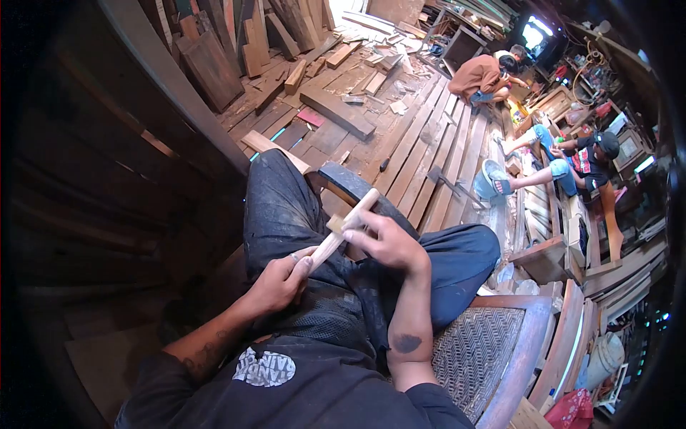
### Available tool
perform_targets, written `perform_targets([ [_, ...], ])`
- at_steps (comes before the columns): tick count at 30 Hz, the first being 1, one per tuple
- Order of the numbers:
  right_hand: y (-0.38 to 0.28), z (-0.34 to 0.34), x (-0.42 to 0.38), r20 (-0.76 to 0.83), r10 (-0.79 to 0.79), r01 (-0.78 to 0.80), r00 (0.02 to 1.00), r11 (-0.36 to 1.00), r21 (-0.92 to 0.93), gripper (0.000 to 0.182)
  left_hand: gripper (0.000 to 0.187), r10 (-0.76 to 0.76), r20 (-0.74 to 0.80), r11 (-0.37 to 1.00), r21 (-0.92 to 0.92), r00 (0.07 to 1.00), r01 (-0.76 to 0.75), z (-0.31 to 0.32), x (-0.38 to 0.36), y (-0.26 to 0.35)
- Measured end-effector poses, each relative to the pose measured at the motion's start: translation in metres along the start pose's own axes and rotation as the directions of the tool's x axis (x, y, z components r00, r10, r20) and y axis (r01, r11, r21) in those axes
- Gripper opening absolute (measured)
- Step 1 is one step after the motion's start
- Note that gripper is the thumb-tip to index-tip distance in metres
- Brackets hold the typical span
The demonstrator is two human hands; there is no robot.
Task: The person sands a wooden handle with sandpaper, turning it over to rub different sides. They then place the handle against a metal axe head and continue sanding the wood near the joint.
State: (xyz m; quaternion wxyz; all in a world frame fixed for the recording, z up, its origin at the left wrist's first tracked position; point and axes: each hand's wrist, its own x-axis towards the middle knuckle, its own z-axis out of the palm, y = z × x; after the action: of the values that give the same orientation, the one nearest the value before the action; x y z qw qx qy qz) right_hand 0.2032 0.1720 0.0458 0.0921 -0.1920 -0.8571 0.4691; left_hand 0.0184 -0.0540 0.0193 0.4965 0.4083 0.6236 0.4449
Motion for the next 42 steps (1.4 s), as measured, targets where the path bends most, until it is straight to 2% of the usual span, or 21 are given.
perform_targets([
  [2, 0.005, -0.004, 0.0, -0.025, 0.126, -0.123, 0.992, 0.987, 0.104, 0.031, 0.045, -0.008, 0.012, 1.0, 0.017, 1.0, 0.008, -0.001, -0.001, 0.006],
  [4, 0.021, -0.006, 0.004, -0.186, 0.153, -0.134, 0.971, 0.985, 0.111, 0.032, 0.045, 0.022, 0.013, 0.999, 0.039, 1.0, -0.023, 0.001, 0.0, 0.001],
  [7, 0.021, -0.006, 0.0, -0.3, 0.149, -0.155, 0.942, 0.988, 0.004, 0.029, 0.045, 0.06, 0.008, 0.994, 0.092, 0.998, -0.06, 0.002, 0.0, -0.002],
  [8, 0.018, -0.005, -0.003, -0.239, 0.173, -0.183, 0.955, 0.983, -0.019, 0.029, 0.045, 0.068, 0.005, 0.991, 0.114, 0.998, -0.068, 0.002, 0.0, -0.002],
  [11, 0.006, -0.001, -0.006, -0.024, 0.05, -0.048, 0.998, 0.997, 0.06, 0.029, 0.045, 0.043, 0.011, 0.993, 0.107, 0.999, -0.044, 0.001, 0.001, -0.001],
  [12, 0.011, 0.0, -0.004, -0.027, -0.014, 0.015, 1.0, 0.999, 0.051, 0.029, 0.045, 0.029, 0.014, 0.994, 0.101, 0.999, -0.03, 0.0, 0.001, -0.001],
  [17, 0.032, -0.009, -0.006, -0.409, 0.19, -0.19, 0.892, 0.981, 0.041, 0.024, 0.046, 0.017, 0.016, 0.993, 0.116, 1.0, -0.019, 0.001, -0.001, 0.004],
  [19, 0.026, 0.0, -0.014, -0.305, 0.152, -0.089, 0.94, 0.974, 0.211, 0.023, 0.046, 0.002, 0.006, 0.992, 0.123, 1.0, -0.003, 0.001, -0.002, 0.009],
  [21, 0.021, 0.003, -0.011, -0.09, -0.078, 0.09, 0.993, 0.986, 0.143, 0.023, 0.045, -0.004, 0.006, 0.993, 0.121, 1.0, 0.003, 0.001, -0.001, 0.003],
  [22, 0.003, -0.001, -0.011, 0.117, 0.143, -0.173, 0.983, 0.937, 0.305, 0.024, 0.045, 0.006, -0.001, 0.995, 0.101, 1.0, -0.006, 0.001, 0.001, -0.003],
  [25, 0.021, 0.007, -0.006, -0.181, -0.039, 0.076, 0.983, 0.977, 0.2, 0.025, 0.045, 0.015, -0.022, 0.996, 0.094, 1.0, -0.013, 0.003, 0.001, -0.005],
  [26, 0.025, 0.005, -0.007, -0.308, 0.026, 0.014, 0.951, 0.992, 0.126, 0.024, 0.045, 0.017, -0.016, 0.995, 0.097, 1.0, -0.015, 0.002, 0.002, -0.011],
  [27, 0.021, 0.0, -0.008, -0.341, 0.13, -0.085, 0.931, 0.986, 0.145, 0.031, 0.045, 0.025, -0.01, 0.992, 0.123, 1.0, -0.023, 0.002, 0.0, -0.009],
  [29, 0.028, 0.002, -0.008, -0.359, 0.132, -0.101, 0.924, 0.99, 0.103, 0.029, 0.045, 0.051, -0.004, 0.985, 0.165, 0.999, -0.049, 0.002, 0.0, -0.004],
  [32, 0.009, 0.004, -0.009, -0.049, -0.034, 0.044, 0.998, 0.973, 0.226, 0.031, 0.046, 0.035, -0.006, 0.987, 0.16, 0.999, -0.034, -0.001, 0.0, -0.004],
  [33, 0.009, 0.009, -0.007, -0.032, -0.142, 0.146, 0.989, 0.96, 0.237, 0.032, 0.046, 0.024, -0.002, 0.988, 0.156, 1.0, -0.023, 0.0, 0.0, -0.004],
  [35, 0.016, 0.01, -0.007, -0.097, -0.051, 0.075, 0.994, 0.962, 0.263, 0.032, 0.046, 0.024, -0.009, 0.986, 0.165, 1.0, -0.022, 0.001, 0.002, -0.006],
  [37, 0.036, 0.009, 0.002, -0.327, 0.043, 0.041, 0.944, 0.968, 0.246, 0.032, 0.046, 0.022, -0.01, 0.987, 0.158, 1.0, -0.02, 0.001, 0.0, -0.007],
  [39, 0.035, 0.003, -0.001, -0.412, 0.201, -0.126, 0.889, 0.971, 0.202, 0.031, 0.046, 0.026, 0.0, 0.989, 0.144, 1.0, -0.026, 0.001, 0.0, -0.005],
  [41, 0.025, 0.004, -0.004, -0.313, 0.117, -0.069, 0.942, 0.985, 0.161, 0.03, 0.046, 0.018, -0.006, 0.991, 0.135, 1.0, -0.017, 0.003, -0.001, -0.004],
  [42, 0.022, 0.006, -0.005, -0.225, -0.024, 0.061, 0.974, 0.985, 0.159, 0.029, 0.046, 0.005, -0.007, 0.992, 0.128, 1.0, -0.004, 0.003, -0.001, -0.002],
])
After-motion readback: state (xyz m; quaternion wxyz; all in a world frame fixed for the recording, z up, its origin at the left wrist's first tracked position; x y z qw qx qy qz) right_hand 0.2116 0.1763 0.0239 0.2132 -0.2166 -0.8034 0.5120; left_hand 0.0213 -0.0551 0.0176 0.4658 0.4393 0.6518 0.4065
